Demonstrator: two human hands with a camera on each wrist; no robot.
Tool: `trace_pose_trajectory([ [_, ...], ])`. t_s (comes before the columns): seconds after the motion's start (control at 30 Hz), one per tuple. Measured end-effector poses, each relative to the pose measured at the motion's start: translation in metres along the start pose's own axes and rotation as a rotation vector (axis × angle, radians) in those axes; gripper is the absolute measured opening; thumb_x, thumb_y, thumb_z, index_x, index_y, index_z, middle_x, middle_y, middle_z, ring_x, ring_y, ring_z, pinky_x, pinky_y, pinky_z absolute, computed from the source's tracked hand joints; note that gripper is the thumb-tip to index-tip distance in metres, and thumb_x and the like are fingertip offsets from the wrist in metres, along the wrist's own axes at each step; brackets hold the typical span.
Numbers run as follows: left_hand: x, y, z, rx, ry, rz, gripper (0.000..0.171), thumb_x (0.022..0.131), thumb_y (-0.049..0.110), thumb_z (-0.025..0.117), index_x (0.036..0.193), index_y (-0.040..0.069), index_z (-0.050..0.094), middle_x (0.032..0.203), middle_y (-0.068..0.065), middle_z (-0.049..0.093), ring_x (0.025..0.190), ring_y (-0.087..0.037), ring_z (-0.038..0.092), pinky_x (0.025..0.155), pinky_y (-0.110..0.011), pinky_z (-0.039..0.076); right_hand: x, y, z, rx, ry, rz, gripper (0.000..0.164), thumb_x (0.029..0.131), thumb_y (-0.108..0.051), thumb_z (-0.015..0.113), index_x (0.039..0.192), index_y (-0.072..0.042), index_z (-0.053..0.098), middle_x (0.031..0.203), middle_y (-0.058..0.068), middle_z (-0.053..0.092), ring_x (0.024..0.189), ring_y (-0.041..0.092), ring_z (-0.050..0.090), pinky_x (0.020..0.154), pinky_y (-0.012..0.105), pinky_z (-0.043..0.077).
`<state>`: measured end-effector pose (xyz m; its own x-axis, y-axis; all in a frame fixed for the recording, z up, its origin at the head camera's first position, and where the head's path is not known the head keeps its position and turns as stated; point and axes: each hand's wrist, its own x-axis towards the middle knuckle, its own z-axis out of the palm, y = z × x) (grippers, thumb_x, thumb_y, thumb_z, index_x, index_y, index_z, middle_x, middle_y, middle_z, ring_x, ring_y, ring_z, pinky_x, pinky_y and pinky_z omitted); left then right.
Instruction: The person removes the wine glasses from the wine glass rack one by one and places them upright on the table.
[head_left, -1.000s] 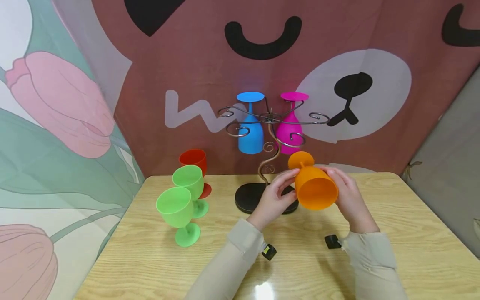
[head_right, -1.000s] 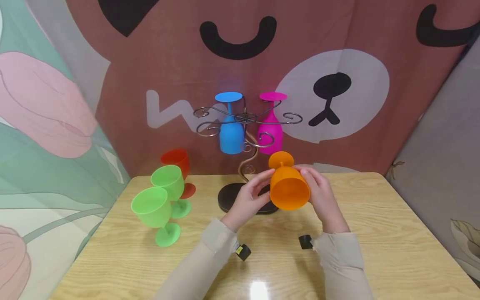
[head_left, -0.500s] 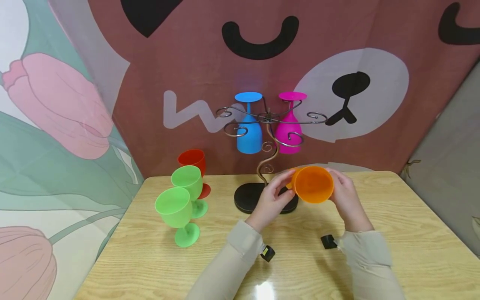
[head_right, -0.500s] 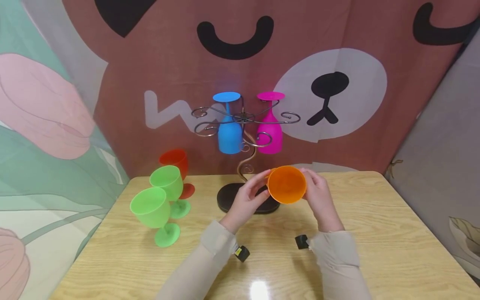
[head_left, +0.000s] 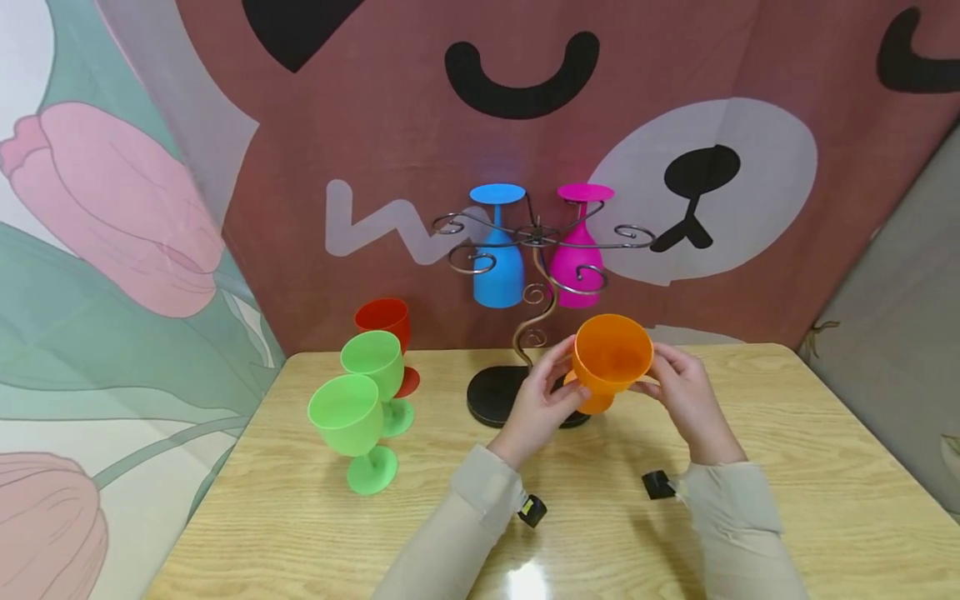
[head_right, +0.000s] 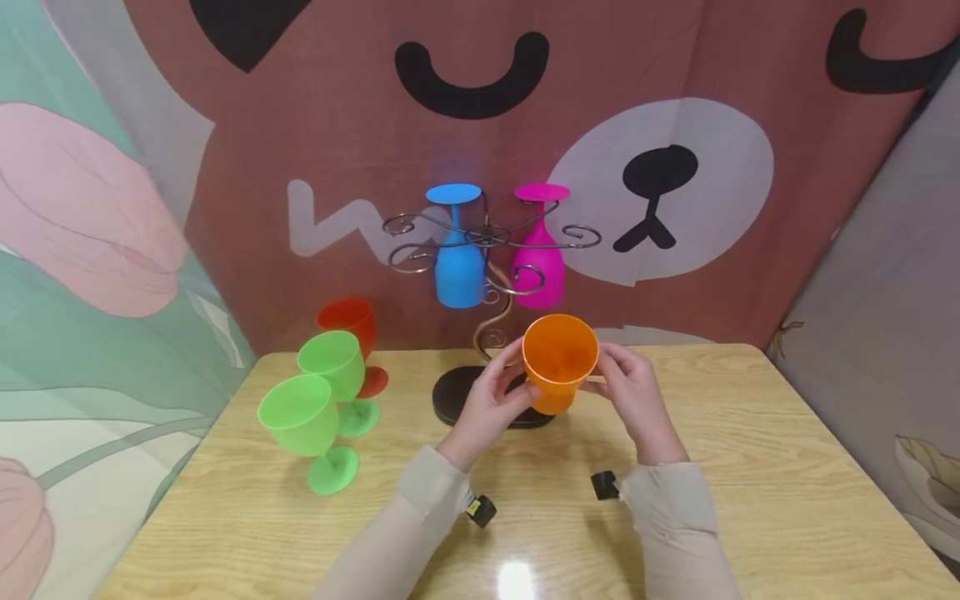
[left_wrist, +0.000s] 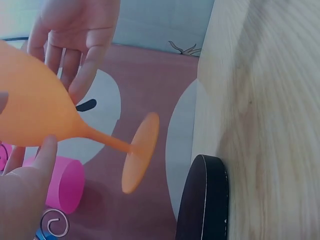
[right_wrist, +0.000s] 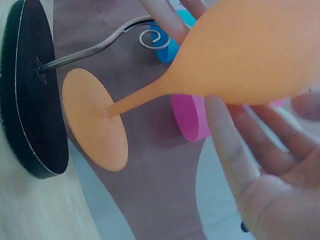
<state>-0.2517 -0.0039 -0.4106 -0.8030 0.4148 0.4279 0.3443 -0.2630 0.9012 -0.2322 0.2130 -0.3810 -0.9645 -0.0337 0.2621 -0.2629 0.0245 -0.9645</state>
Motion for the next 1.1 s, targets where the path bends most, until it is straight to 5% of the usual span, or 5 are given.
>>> trace_pose_trajectory([
  [0.2, -0.001, -0.003, -0.001, 0.001, 0.031, -0.009, 0.065, 0.100, 0.003, 0.061, 0.157, 0.011, 0.032, 0.154, -0.011, 0.039, 0.138, -0.029, 0.045, 0.109, -0.033, 0.044, 0.001, 0.010, -0.004, 0.181, -0.150, -0.147, 0.030, 0.106, -0.004, 0.048, 0.133, -0.004, 0.061, 0.123, 0.000, 0.065, 0.107, 0.013, 0.065, 0.088, 0.028, 0.058],
  [0.37, -0.002, -0.006, -0.002, -0.009, 0.040, -0.001, 0.063, 0.101, 0.006, 0.060, 0.157, 0.013, 0.031, 0.152, -0.012, 0.038, 0.139, -0.029, 0.045, 0.109, -0.032, 0.045, 0.003, 0.019, -0.004, 0.021, -0.215, -0.184, 0.049, 0.100, 0.005, 0.057, 0.147, -0.004, 0.046, 0.138, -0.001, 0.056, 0.117, 0.013, 0.060, 0.094, 0.024, 0.054],
  [0.67, -0.004, -0.010, -0.002, -0.032, 0.031, 0.052, 0.060, 0.099, 0.002, 0.063, 0.151, 0.011, 0.036, 0.149, -0.012, 0.040, 0.137, -0.029, 0.046, 0.109, -0.034, 0.045, 0.004, 0.028, 0.004, 0.035, -0.210, -0.194, 0.079, 0.087, 0.016, 0.069, 0.153, -0.009, 0.035, 0.142, 0.000, 0.050, 0.122, 0.012, 0.058, 0.094, 0.025, 0.054],
  [1.1, -0.007, -0.012, -0.002, -0.024, 0.044, 0.040, 0.059, 0.099, 0.003, 0.063, 0.151, 0.012, 0.036, 0.149, -0.011, 0.039, 0.136, -0.030, 0.045, 0.109, -0.033, 0.045, 0.004, 0.035, 0.009, 0.010, -0.159, -0.218, 0.078, 0.085, 0.016, 0.071, 0.152, -0.006, 0.037, 0.139, 0.001, 0.052, 0.118, 0.012, 0.060, 0.095, 0.025, 0.054],
])
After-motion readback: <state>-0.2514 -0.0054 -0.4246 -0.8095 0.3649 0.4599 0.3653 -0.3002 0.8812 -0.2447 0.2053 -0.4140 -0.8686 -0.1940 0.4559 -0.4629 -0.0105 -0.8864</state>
